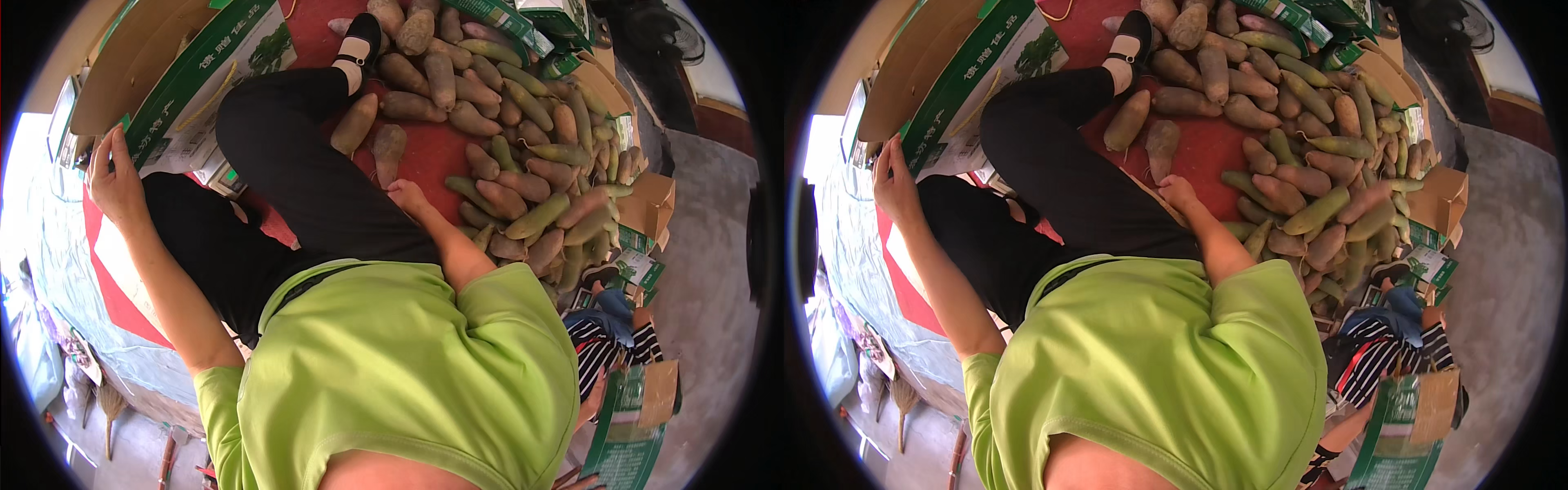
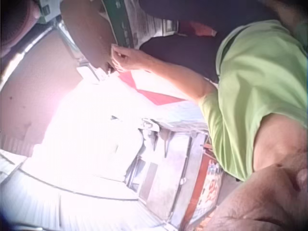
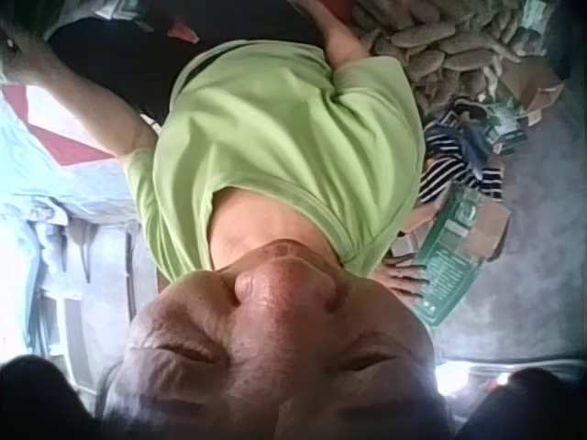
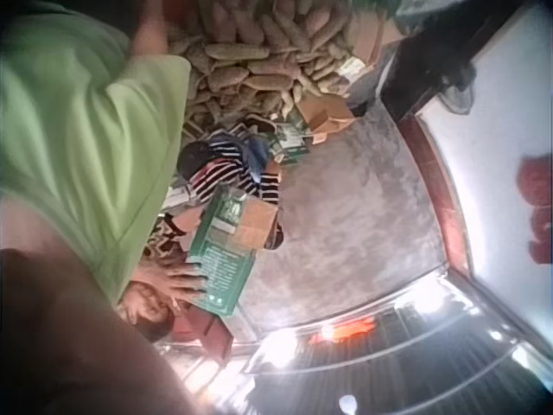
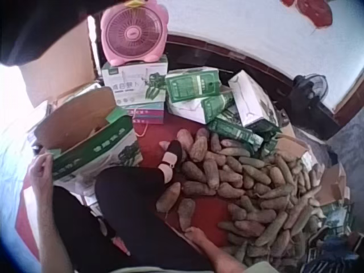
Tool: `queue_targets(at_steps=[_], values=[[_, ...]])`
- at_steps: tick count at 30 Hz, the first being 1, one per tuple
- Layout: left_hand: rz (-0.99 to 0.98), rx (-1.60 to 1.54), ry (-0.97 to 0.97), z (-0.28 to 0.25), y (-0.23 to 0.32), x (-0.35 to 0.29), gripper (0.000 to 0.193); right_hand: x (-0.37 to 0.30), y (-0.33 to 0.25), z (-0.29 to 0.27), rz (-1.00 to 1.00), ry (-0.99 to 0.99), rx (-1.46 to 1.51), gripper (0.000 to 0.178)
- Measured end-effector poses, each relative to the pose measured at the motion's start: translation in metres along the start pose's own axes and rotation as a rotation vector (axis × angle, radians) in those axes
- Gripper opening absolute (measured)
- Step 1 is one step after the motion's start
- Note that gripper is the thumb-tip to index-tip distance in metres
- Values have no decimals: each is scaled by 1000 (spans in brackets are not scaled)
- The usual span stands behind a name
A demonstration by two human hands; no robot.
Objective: Sorting vegetables from a pile and placing them into cardboard boxes for packaging.
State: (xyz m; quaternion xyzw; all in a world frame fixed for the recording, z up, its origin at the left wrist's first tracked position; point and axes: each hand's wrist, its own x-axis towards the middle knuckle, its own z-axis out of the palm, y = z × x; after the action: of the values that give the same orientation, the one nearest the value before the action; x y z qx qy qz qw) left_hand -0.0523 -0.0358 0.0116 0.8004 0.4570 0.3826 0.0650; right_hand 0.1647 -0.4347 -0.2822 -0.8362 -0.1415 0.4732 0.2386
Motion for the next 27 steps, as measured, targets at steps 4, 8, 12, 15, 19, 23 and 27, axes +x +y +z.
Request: queue_targets(at_steps=[4, 8, 12, 15, 19, 23, 27], values=[[-94, 62, -66, 5, 11, 3, 23, 20, 3, 0, -107, 17, 90, 26], [-14, 85, -51, -4, 7, 3, 22, 35, -4, 7, -67, -8, 129, 25], [109, -30, 13, 9, 2, -1, 13, 38, 12, 0, -64, 8, -10, 24], [39, 39, 30, 8, 3, -5, 15, 25, 18, -1, -128, 51, -54, 24], [49, 91, 66, -4, 10, 1, 16, 8, -25, -22, -60, 9, 114, 22], [2, 58, 73, -3, 8, 7, 17, 35, -67, -65, -45, -18, 337, 23], [-114, -88, 115, -12, 3, 6, 18, 49, -171, -127, -424, 90, 329, 23]])
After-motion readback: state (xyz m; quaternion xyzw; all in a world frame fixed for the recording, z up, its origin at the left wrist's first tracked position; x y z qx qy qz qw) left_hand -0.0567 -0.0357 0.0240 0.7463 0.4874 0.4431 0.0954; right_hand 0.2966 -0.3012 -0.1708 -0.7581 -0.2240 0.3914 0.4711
